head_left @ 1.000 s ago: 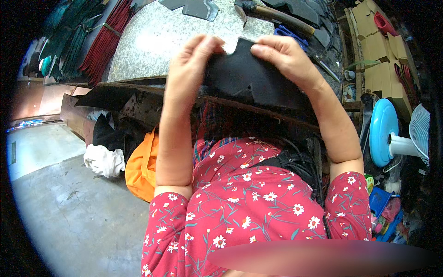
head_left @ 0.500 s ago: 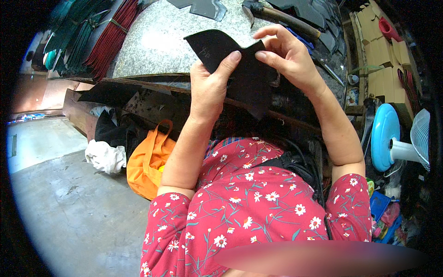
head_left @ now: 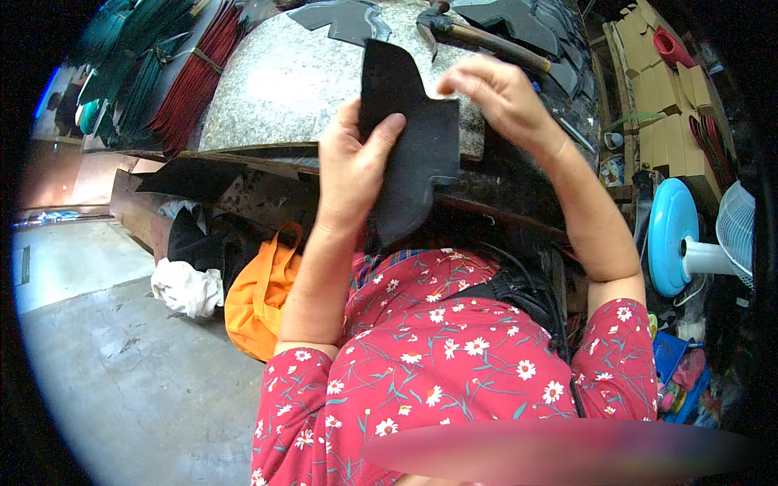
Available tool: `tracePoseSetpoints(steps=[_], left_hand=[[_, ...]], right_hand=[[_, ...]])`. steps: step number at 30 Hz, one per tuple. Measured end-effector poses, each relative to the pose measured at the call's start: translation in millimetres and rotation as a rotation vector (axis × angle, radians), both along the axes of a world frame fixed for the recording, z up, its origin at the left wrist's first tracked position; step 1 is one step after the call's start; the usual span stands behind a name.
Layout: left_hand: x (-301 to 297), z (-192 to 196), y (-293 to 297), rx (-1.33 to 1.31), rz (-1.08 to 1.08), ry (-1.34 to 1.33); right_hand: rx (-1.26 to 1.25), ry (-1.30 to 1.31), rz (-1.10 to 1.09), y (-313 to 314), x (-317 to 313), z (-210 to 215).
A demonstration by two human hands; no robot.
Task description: The person repeatedly cuts dark leather pieces using blue-handled scissors, then uses a hammer to tap the edges of each piece. The person handles multiple leather pieces one at a time, cutting and hammering them in sequence.
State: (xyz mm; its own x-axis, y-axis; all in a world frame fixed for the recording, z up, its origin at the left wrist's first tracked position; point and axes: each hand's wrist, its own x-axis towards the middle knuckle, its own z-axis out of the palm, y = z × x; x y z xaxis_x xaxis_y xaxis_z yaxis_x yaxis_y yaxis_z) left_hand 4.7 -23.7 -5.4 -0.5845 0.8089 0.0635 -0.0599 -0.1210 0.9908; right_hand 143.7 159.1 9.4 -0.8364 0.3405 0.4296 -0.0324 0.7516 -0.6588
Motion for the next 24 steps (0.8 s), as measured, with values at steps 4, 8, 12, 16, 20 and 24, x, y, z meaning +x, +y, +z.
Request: tracePoseSetpoints(steps=[4, 8, 12, 16, 20, 24], left_hand=[[-31.0, 3.2, -1.4, -0.259, -0.111, 0.355], [-40.5, -4.8, 7.2, -0.279, -0.106, 0.691], [-50.9, -13.9, 18.4, -0.317, -0.137, 0.733], [-60.4, -19.7, 21.9, -0.35, -0.186, 0.584], [-59.5, -19.8, 22.9, -0.371, -0.178, 0.537], [-51.8, -17.6, 20.5, -0.336, -0.071, 0.718]], right_hand=[[0.665, -0.175, -0.344, 54.3, -11.4, -3.5], [0.836, -0.356, -0.492, 83.2, -19.8, -31.3], [0.699, -0.229, -0.598, 75.5, -22.2, -23.6], [0.31, -0.112, -0.428, 41.7, -15.6, 11.8], [0.512, -0.257, -0.404, 4.9, -9.5, 12.4], [0.49, -0.253, -0.473, 1.7, 2.2, 7.6]])
